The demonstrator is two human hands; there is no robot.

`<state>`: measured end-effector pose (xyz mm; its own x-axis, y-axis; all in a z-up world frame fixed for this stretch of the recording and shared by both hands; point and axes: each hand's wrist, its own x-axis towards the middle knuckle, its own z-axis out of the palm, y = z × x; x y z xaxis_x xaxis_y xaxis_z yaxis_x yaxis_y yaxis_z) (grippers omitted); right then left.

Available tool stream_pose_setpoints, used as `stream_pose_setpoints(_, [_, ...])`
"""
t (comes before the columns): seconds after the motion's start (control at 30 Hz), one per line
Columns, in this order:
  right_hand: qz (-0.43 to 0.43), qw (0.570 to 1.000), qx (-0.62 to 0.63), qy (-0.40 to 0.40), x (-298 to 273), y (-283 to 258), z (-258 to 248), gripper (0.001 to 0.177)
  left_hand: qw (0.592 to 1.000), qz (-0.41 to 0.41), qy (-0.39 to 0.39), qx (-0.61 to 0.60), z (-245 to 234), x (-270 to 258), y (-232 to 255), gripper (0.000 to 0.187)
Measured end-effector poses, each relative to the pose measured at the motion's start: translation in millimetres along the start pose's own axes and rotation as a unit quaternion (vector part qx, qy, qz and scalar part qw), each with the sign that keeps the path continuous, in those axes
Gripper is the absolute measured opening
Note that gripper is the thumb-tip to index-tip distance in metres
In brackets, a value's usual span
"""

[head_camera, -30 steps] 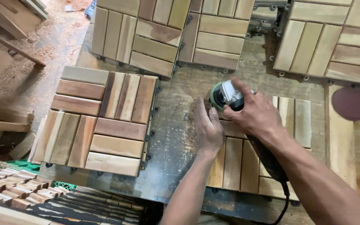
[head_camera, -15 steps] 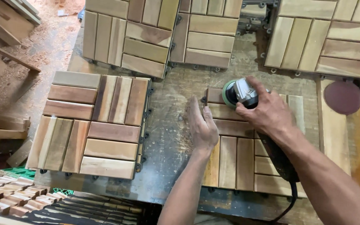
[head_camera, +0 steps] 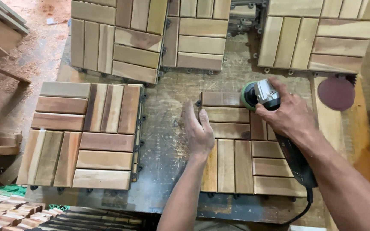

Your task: The person uses a handheld orbital sander to smooth the surface of a wooden block composed of smaller rectangular pieces arranged in a pattern. The person moves the sander across the block's surface while holding it steady with the other hand.

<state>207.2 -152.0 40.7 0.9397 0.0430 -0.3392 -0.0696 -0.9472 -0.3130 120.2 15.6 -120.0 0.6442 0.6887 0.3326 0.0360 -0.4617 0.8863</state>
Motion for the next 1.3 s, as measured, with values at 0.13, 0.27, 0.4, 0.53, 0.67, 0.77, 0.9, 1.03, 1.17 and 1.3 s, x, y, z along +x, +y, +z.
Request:
stream_pose_setpoints(0.13, [0.011, 1.0, -0.01, 0.002, -7, -3, -3, 0.078, 1.0, 0.005, 0.003, 0.002, -4, 1, 4, 0.05])
stream_pose_setpoints(0.27, [0.012, 0.998, -0.063, -0.009, -20, -23, -11, 0.075, 0.991, -0.089, -0.101, 0.004, -11, 5, 16, 0.065])
stream_pose_setpoints(0.4, [-0.013, 0.999, -0.024, 0.018, -20, -21, 9, 0.074, 1.0, -0.005, -0.002, 0.007, 0, -2, -1, 0.051])
stream_pose_setpoints(0.53, [-0.031, 0.999, -0.025, 0.007, -27, -41, 12, 0.065, 1.0, -0.013, 0.01, 0.003, -2, -2, 3, 0.051])
stream_pose_setpoints(0.67, [-0.032, 0.998, -0.047, -0.011, -17, -47, 23, 0.075, 1.0, -0.023, 0.006, -0.02, -9, 2, 9, 0.051])
stream_pose_setpoints(0.77, [-0.03, 0.998, -0.058, -0.012, -19, -52, 27, 0.075, 0.999, -0.027, 0.006, -0.025, -7, 0, 9, 0.052])
stream_pose_setpoints(0.9, [-0.04, 0.998, -0.048, -0.007, -16, -54, 34, 0.075, 0.999, -0.038, 0.006, -0.026, -5, -1, 6, 0.052])
stream_pose_setpoints(1.03, [-0.036, 0.998, -0.057, -0.013, -16, -59, 38, 0.074, 0.999, -0.038, 0.003, -0.029, -7, 0, 8, 0.051])
stream_pose_setpoints(1.17, [-0.05, 0.998, -0.047, -0.01, -17, -67, 45, 0.075, 0.997, -0.059, -0.024, -0.043, -12, 3, 14, 0.054])
stream_pose_setpoints(1.3, [-0.063, 0.997, -0.047, -0.02, -24, -79, 45, 0.072, 0.994, -0.086, -0.034, -0.059, -16, 2, 19, 0.057])
